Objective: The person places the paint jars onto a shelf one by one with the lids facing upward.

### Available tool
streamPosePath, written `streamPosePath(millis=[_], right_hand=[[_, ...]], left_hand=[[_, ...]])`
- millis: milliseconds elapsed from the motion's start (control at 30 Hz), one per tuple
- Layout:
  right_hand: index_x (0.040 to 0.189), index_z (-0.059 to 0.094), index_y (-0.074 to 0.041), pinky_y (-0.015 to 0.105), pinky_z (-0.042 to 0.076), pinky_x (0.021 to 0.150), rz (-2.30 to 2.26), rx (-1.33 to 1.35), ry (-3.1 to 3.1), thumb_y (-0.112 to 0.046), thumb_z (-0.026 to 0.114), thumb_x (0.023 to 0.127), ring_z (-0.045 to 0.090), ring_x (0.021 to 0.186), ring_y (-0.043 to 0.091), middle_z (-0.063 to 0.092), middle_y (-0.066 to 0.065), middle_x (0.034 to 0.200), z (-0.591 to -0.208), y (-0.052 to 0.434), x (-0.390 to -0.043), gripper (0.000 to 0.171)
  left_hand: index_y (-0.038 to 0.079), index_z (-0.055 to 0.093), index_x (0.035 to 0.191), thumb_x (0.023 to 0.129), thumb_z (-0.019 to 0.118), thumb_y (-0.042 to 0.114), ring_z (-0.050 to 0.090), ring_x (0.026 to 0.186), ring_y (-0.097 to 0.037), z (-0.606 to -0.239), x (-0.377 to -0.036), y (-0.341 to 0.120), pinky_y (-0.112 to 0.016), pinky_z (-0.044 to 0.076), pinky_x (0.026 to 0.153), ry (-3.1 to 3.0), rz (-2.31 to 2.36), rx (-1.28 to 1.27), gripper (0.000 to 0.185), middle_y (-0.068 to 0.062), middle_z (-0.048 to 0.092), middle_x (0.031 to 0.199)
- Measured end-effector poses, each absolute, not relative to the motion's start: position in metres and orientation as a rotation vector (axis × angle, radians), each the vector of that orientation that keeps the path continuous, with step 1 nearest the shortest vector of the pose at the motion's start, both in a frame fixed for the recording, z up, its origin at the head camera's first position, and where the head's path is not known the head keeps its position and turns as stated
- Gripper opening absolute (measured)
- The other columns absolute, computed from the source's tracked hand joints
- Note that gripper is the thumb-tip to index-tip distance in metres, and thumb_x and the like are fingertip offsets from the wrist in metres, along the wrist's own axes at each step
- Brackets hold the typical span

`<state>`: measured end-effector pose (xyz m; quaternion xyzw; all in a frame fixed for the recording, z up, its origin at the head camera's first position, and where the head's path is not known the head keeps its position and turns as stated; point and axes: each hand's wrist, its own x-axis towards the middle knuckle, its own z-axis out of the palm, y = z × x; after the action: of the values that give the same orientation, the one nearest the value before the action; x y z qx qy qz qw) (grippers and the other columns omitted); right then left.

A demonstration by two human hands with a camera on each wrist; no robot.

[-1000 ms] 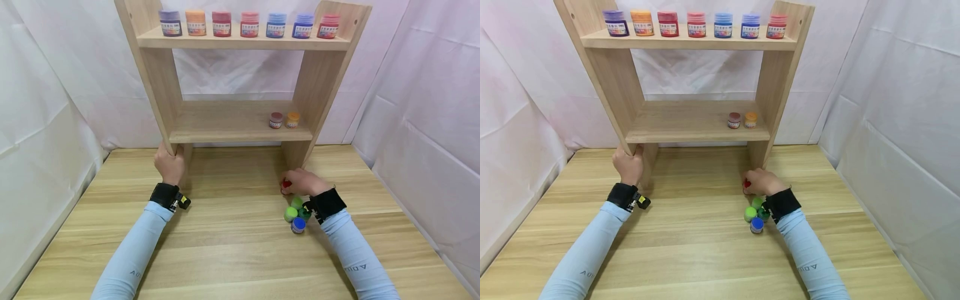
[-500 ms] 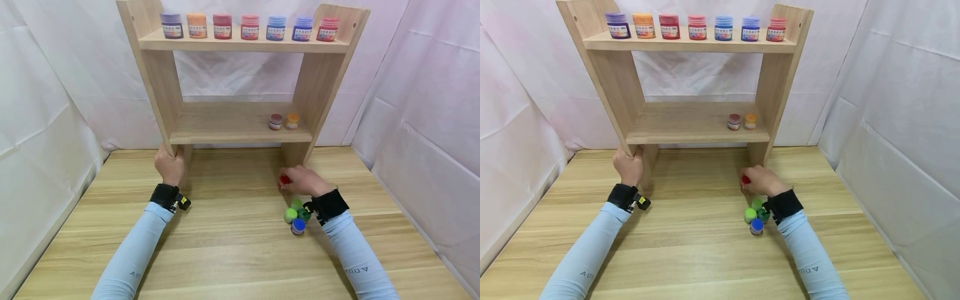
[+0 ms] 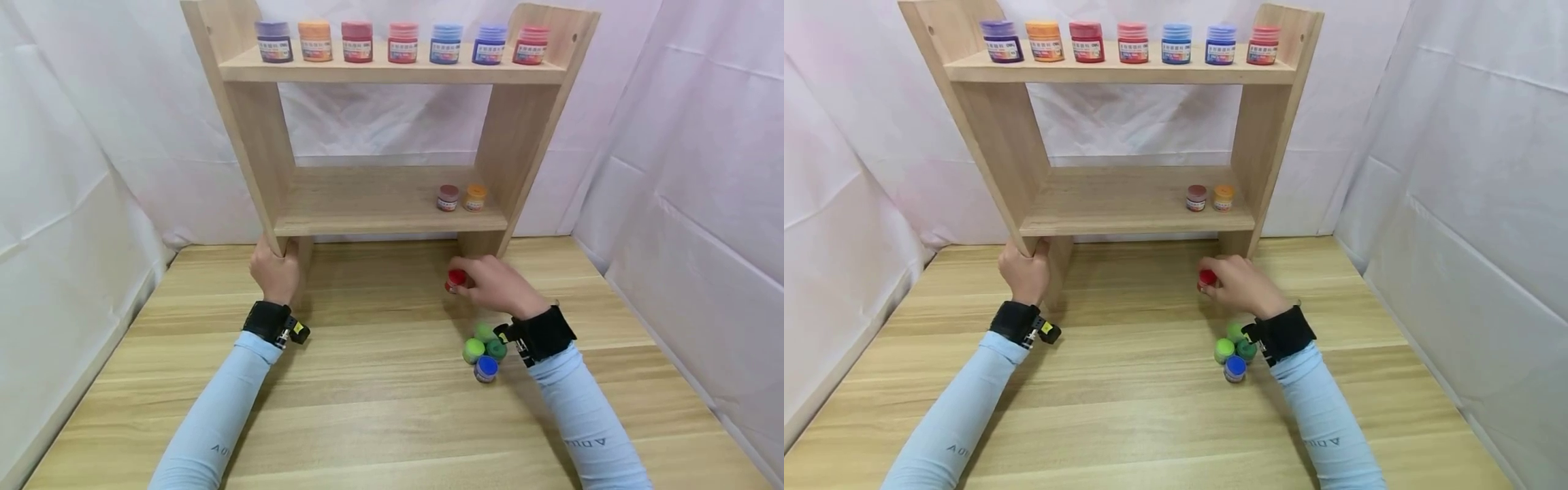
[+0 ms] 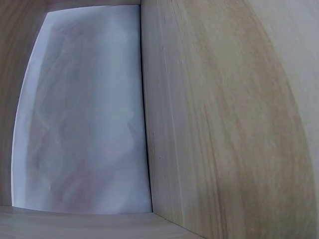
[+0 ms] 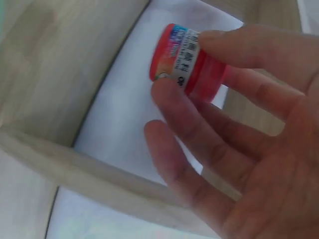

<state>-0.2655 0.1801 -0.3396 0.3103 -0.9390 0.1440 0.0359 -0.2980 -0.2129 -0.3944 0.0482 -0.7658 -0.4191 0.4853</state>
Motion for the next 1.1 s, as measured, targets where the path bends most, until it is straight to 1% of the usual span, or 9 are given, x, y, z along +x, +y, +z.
streamPosePath(millis=[100, 200, 333, 500, 700, 933, 1100], right_hand=[[0.124, 0.066, -0.009, 0.03, 0.049, 0.066, 0.473, 0.986, -2.824, -0.018, 0.076, 0.092, 0.058, 0.071, 0.013, 0.07, 0.001, 0.09, -0.333, 0.175, -0.263, 0.035], [0.126, 0.064, -0.009, 0.029, 0.048, 0.064, 0.507, 0.996, -2.784, -0.02, 0.076, 0.091, 0.056, 0.068, 0.011, 0.069, 0.0, 0.087, -0.326, 0.17, -0.26, 0.038], [0.123, 0.065, -0.011, 0.028, 0.046, 0.061, 0.553, 1.019, -2.729, -0.021, 0.076, 0.092, 0.054, 0.065, 0.011, 0.068, 0.0, 0.085, -0.314, 0.165, -0.258, 0.035], [0.122, 0.066, -0.012, 0.027, 0.047, 0.061, 0.572, 1.049, -2.627, -0.019, 0.076, 0.091, 0.056, 0.066, 0.01, 0.071, 0.001, 0.09, -0.295, 0.163, -0.254, 0.033], [0.122, 0.066, -0.011, 0.028, 0.048, 0.062, 0.58, 1.051, -2.497, -0.017, 0.077, 0.09, 0.059, 0.069, 0.012, 0.071, 0.002, 0.09, -0.272, 0.16, -0.25, 0.035], [0.122, 0.065, -0.012, 0.03, 0.047, 0.061, 0.51, 1.0, -2.432, -0.019, 0.075, 0.093, 0.058, 0.069, 0.013, 0.07, 0.003, 0.09, -0.254, 0.149, -0.256, 0.032], [0.124, 0.065, -0.012, 0.032, 0.044, 0.057, 0.432, 0.977, -2.42, -0.02, 0.071, 0.095, 0.054, 0.067, 0.017, 0.07, 0.005, 0.096, -0.25, 0.141, -0.263, 0.031]], left_hand=[[-0.005, 0.068, 0.103, 0.089, 0.071, 0.013, 0.063, 0.08, -0.043, -0.395, -0.297, -0.214, -0.056, 0.043, 0.072, -1.851, -1.018, 0.118, 0.024, -0.026, 0.069, 0.091], [-0.005, 0.069, 0.107, 0.09, 0.07, 0.013, 0.062, 0.079, -0.042, -0.396, -0.297, -0.215, -0.054, 0.042, 0.071, -1.863, -1.017, 0.104, 0.025, -0.027, 0.07, 0.092], [-0.005, 0.07, 0.109, 0.092, 0.07, 0.015, 0.064, 0.082, -0.044, -0.396, -0.298, -0.214, -0.055, 0.044, 0.072, -1.871, -1.015, 0.087, 0.026, -0.027, 0.071, 0.096], [-0.005, 0.069, 0.105, 0.091, 0.07, 0.015, 0.062, 0.079, -0.043, -0.394, -0.299, -0.214, -0.054, 0.042, 0.07, -1.869, -0.994, 0.085, 0.024, -0.026, 0.07, 0.092], [-0.005, 0.07, 0.108, 0.092, 0.069, 0.015, 0.061, 0.077, -0.041, -0.393, -0.298, -0.212, -0.051, 0.04, 0.068, -1.877, -0.998, 0.075, 0.025, -0.026, 0.07, 0.093], [-0.005, 0.067, 0.099, 0.09, 0.068, 0.015, 0.055, 0.072, -0.042, -0.395, -0.298, -0.211, -0.052, 0.038, 0.068, -1.874, -0.989, 0.098, 0.022, -0.026, 0.065, 0.083], [-0.005, 0.067, 0.098, 0.09, 0.069, 0.016, 0.055, 0.073, -0.04, -0.395, -0.297, -0.211, -0.051, 0.037, 0.068, -1.864, -1.008, 0.116, 0.023, -0.024, 0.064, 0.082]])
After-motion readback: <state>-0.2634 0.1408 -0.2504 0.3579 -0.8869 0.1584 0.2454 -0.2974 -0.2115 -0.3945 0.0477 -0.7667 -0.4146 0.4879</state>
